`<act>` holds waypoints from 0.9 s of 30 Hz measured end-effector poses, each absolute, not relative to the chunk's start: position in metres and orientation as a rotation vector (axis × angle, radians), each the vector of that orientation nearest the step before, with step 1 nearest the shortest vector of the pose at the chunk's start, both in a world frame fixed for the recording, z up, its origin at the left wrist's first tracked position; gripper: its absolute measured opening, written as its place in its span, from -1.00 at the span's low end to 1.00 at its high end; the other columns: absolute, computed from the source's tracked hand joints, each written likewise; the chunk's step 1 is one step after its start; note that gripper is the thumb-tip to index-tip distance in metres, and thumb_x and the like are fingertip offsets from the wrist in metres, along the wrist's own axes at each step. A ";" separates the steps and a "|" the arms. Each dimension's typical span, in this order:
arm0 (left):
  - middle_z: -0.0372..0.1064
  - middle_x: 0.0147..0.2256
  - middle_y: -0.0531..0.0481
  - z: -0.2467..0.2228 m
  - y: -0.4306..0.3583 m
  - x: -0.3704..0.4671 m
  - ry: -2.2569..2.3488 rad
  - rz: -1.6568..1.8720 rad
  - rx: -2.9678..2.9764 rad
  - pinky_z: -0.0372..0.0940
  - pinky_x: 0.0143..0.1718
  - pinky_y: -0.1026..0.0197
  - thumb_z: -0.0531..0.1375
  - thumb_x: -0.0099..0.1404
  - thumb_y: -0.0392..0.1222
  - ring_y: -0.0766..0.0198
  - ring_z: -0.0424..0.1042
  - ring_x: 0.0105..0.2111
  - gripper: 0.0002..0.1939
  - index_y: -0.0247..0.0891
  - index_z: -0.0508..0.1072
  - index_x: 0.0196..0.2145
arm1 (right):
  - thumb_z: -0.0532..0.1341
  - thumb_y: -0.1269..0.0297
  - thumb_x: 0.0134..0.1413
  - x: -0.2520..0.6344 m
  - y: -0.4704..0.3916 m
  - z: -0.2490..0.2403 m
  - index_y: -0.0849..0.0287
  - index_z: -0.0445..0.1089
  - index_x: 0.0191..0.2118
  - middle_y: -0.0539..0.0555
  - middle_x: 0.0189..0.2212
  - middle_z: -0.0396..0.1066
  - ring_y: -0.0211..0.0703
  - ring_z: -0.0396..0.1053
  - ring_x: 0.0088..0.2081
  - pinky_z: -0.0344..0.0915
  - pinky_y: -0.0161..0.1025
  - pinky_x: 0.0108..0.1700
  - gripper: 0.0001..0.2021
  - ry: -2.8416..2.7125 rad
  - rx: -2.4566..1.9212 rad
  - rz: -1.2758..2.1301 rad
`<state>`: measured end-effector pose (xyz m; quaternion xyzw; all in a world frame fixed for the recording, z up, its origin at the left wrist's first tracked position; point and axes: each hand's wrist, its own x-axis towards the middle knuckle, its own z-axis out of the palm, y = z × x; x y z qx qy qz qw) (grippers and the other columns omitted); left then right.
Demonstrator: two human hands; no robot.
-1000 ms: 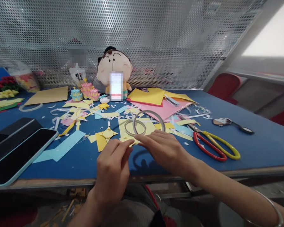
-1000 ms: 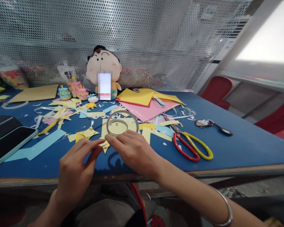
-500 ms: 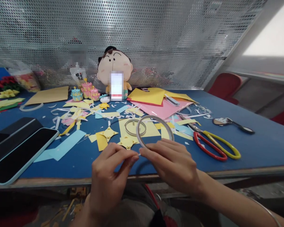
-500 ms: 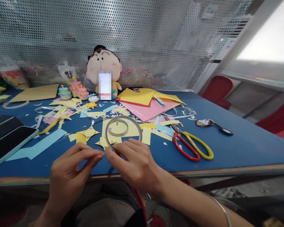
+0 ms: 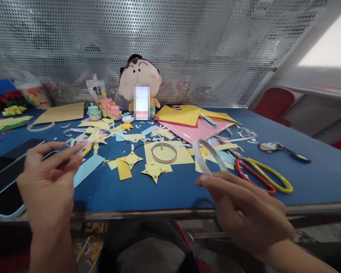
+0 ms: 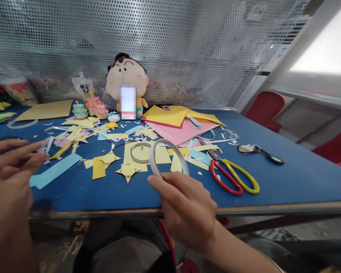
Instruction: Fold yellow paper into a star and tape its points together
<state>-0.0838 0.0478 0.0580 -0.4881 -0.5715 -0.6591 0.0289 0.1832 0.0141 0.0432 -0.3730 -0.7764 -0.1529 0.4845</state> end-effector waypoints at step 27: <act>0.22 -0.70 0.27 0.096 0.156 -0.133 -2.252 -0.714 -2.155 0.11 -0.56 0.46 0.15 0.21 -0.20 0.44 0.19 -0.68 -0.74 -0.37 0.45 -0.16 | 0.05 0.60 0.09 0.175 0.043 0.044 0.15 0.30 -0.28 0.00 -0.54 0.43 -0.29 0.39 -0.54 0.27 -0.40 -0.49 -0.79 -2.039 -0.756 -0.244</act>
